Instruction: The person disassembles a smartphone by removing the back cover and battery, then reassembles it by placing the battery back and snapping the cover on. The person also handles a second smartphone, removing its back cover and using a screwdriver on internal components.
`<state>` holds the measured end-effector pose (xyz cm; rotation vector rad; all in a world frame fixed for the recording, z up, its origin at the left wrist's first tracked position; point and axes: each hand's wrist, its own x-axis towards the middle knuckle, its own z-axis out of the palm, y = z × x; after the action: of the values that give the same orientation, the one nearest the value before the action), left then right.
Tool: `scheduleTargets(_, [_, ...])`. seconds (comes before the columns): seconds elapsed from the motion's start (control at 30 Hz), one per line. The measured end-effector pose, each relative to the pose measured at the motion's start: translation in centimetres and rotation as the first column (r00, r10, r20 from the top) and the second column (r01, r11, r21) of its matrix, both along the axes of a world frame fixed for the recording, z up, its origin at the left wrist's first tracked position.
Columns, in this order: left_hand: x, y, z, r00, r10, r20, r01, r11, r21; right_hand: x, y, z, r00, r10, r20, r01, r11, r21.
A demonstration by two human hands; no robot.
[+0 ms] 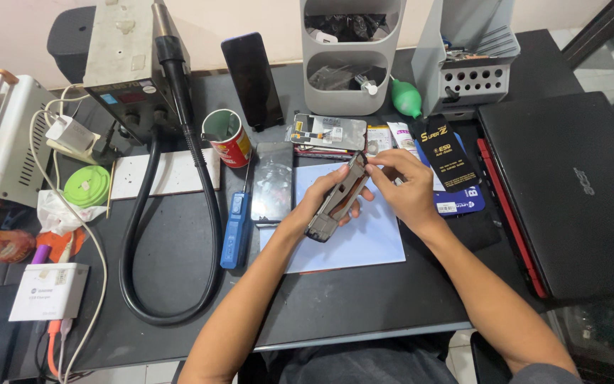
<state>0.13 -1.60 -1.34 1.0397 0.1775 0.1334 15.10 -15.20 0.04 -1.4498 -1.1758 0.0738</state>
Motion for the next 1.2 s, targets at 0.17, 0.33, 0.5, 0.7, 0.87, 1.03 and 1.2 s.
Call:
scheduleTargets(0.17, [0.1, 0.0, 0.1, 0.999, -0.027, 0.020, 0.028, 0.997, -0.071, -0.2, 0.2, -0.1, 1.000, -0.015, -0.007, 0.015, 0.999, 0.028])
scheduleTargets(0.33, [0.3, 0.0, -0.5, 0.995, -0.064, 0.073, 0.075, 0.986, -0.149, -0.2, 0.3, -0.5, 0.994, 0.022, -0.111, -0.016, 0.999, 0.046])
scheduleTargets(0.5, [0.6, 0.1, -0.9, 0.996, -0.052, 0.066, 0.060, 0.990, -0.130, -0.1, 0.4, -0.5, 0.994, 0.026, -0.106, -0.020, 0.998, 0.056])
scheduleTargets(0.7, [0.5, 0.2, -1.3, 0.998, -0.034, 0.050, 0.039, 0.994, -0.099, -0.1, 0.4, -0.6, 0.998, 0.006, -0.065, -0.004, 0.999, 0.045])
scheduleTargets(0.87, [0.4, 0.6, -1.2, 0.995, -0.074, 0.062, 0.082, 0.985, -0.149, 0.4, 0.2, -0.8, 0.997, 0.047, -0.053, -0.047, 0.999, 0.013])
scheduleTargets(1.03, [0.0, 0.8, -0.7, 0.984, -0.111, 0.141, 0.152, 0.933, -0.326, 1.2, 0.1, -0.6, 0.888, 0.194, -0.418, -0.203, 0.979, 0.022])
scheduleTargets(1.2, [0.0, 0.7, -0.2, 0.973, -0.141, 0.183, 0.205, 0.892, -0.403, 1.7, -0.1, -0.1, 0.829, 0.130, -0.545, -0.179, 0.983, -0.038])
